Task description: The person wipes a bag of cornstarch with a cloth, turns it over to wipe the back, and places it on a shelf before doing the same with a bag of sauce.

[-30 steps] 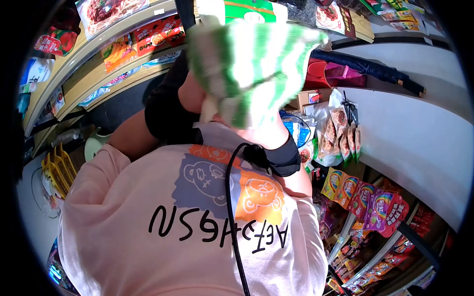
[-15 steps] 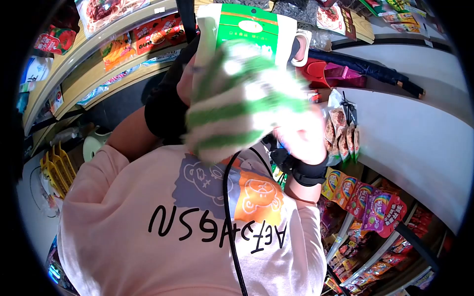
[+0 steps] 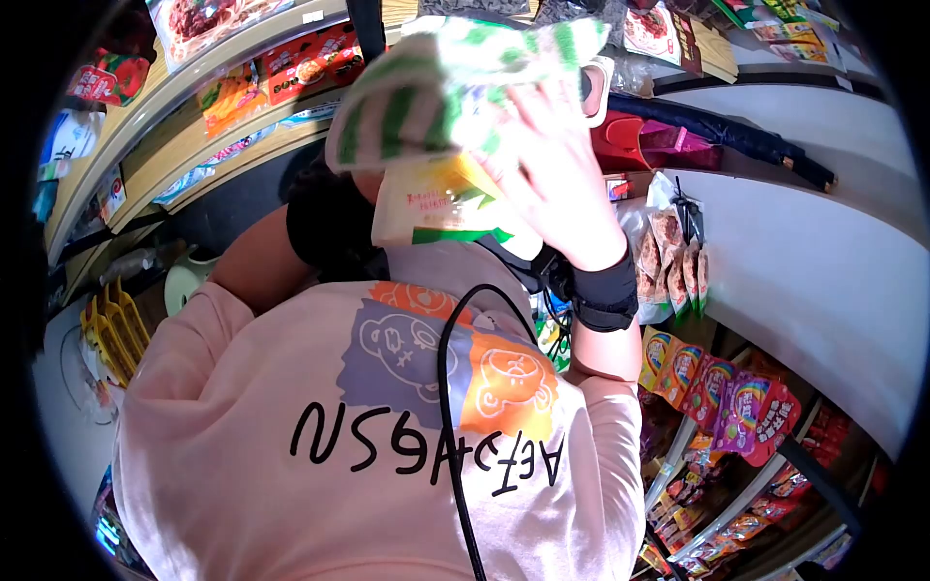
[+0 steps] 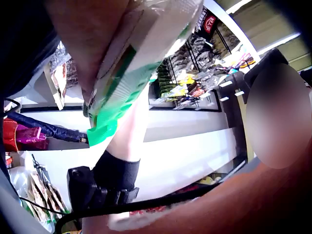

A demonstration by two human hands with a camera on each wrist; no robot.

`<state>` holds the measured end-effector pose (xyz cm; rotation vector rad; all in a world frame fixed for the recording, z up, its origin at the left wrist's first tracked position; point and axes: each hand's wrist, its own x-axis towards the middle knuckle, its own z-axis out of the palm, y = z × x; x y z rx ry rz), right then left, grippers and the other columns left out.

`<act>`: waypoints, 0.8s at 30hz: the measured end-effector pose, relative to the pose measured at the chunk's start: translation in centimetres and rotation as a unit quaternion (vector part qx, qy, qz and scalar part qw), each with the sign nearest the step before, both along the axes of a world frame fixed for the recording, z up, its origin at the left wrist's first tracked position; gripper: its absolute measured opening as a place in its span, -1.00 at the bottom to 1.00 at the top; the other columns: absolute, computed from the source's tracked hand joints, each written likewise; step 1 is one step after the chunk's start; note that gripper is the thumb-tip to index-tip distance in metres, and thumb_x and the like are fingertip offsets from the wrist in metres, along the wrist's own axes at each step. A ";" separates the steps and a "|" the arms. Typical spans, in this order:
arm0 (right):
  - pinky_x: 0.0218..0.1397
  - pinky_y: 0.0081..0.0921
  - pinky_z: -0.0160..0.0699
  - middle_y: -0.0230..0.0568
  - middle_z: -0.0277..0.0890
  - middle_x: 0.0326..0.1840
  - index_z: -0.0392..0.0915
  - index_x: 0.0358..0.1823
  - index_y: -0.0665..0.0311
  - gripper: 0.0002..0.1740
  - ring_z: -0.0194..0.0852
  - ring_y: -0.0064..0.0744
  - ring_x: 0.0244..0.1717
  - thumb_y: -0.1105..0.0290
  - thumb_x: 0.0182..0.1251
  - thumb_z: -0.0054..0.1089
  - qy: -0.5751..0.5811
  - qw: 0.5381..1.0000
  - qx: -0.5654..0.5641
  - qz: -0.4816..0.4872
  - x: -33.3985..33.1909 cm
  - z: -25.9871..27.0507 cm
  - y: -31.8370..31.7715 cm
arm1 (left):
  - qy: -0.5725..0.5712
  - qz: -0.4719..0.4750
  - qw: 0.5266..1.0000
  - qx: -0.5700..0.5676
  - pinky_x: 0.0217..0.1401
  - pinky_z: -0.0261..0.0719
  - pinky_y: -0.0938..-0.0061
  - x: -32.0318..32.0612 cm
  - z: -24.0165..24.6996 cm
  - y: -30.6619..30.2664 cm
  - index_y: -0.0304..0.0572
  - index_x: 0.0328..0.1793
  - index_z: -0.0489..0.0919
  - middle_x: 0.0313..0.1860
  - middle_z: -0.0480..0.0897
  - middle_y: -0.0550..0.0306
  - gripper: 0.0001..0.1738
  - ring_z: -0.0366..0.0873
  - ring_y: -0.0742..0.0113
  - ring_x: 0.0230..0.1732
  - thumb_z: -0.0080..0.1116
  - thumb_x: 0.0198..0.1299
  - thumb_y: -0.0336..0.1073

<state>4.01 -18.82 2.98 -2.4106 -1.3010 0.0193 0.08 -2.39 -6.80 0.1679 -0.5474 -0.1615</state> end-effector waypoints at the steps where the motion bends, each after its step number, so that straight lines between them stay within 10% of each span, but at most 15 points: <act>1: 0.45 0.03 -0.14 0.09 0.28 0.25 0.50 0.06 0.16 -0.60 0.01 0.19 0.40 0.32 0.15 0.11 0.017 1.000 -0.005 0.018 -0.2 0.0 0.2 | -0.024 0.013 0.999 -0.027 0.30 0.36 0.46 -0.4 -0.1 -0.5 -0.17 0.44 0.09 0.31 0.31 0.03 -0.44 0.34 0.26 0.27 -0.09 0.36 -0.26; 6: 0.43 0.00 -0.06 -0.16 0.24 0.35 0.52 0.09 0.12 -0.49 0.00 0.04 0.44 0.28 0.01 0.10 0.059 0.992 0.001 0.113 -1.3 0.4 0.1 | -0.023 0.117 0.985 0.125 0.27 0.42 0.35 -1.2 1.3 1.5 -0.19 0.39 0.17 0.27 0.36 0.00 -0.48 0.41 0.22 0.22 -0.15 0.37 -0.17; 11: 0.39 -0.10 0.04 -0.19 0.33 0.29 0.53 0.07 0.18 -0.51 0.04 -0.04 0.43 0.25 0.05 0.07 0.140 0.976 0.017 0.165 -1.9 0.5 -1.7 | 0.160 -0.084 0.983 -0.023 0.16 0.46 0.35 1.5 1.2 2.5 -0.26 0.28 0.28 0.14 0.47 0.01 -0.56 0.46 0.25 0.09 -0.30 0.42 -0.14; 16: 0.16 -0.21 0.33 -0.09 0.56 -0.14 0.52 -0.01 0.26 -0.65 0.51 -0.03 -0.08 0.30 0.20 0.08 0.262 0.958 0.013 0.119 -2.8 0.5 -3.9 | 0.150 -0.043 0.988 0.013 0.17 0.46 0.31 1.7 0.4 3.3 -0.24 0.29 0.28 0.16 0.45 0.00 -0.53 0.46 0.22 0.09 -0.31 0.41 -0.10; 20: -0.12 -0.43 0.49 -0.02 0.57 -0.27 0.50 -0.02 0.30 -0.71 0.54 -0.06 -0.28 0.37 0.25 0.07 0.376 0.921 -0.089 -0.057 -2.9 -1.5 -6.0 | 0.148 -0.021 0.988 0.027 0.17 0.46 0.27 1.3 0.0 4.0 -0.24 0.30 0.28 0.18 0.44 -0.01 -0.50 0.46 0.20 0.10 -0.31 0.41 -0.06; 24: -0.13 -0.59 0.44 -0.28 0.57 -0.25 0.48 0.01 0.35 -0.69 0.47 -0.57 -0.27 0.27 0.41 0.00 0.341 0.901 0.096 -0.251 -1.3 -2.8 -6.4 | 0.142 -0.013 0.989 0.038 0.17 0.46 0.23 0.9 -0.3 4.5 -0.23 0.31 0.28 0.20 0.43 -0.02 -0.48 0.46 0.17 0.10 -0.32 0.40 -0.03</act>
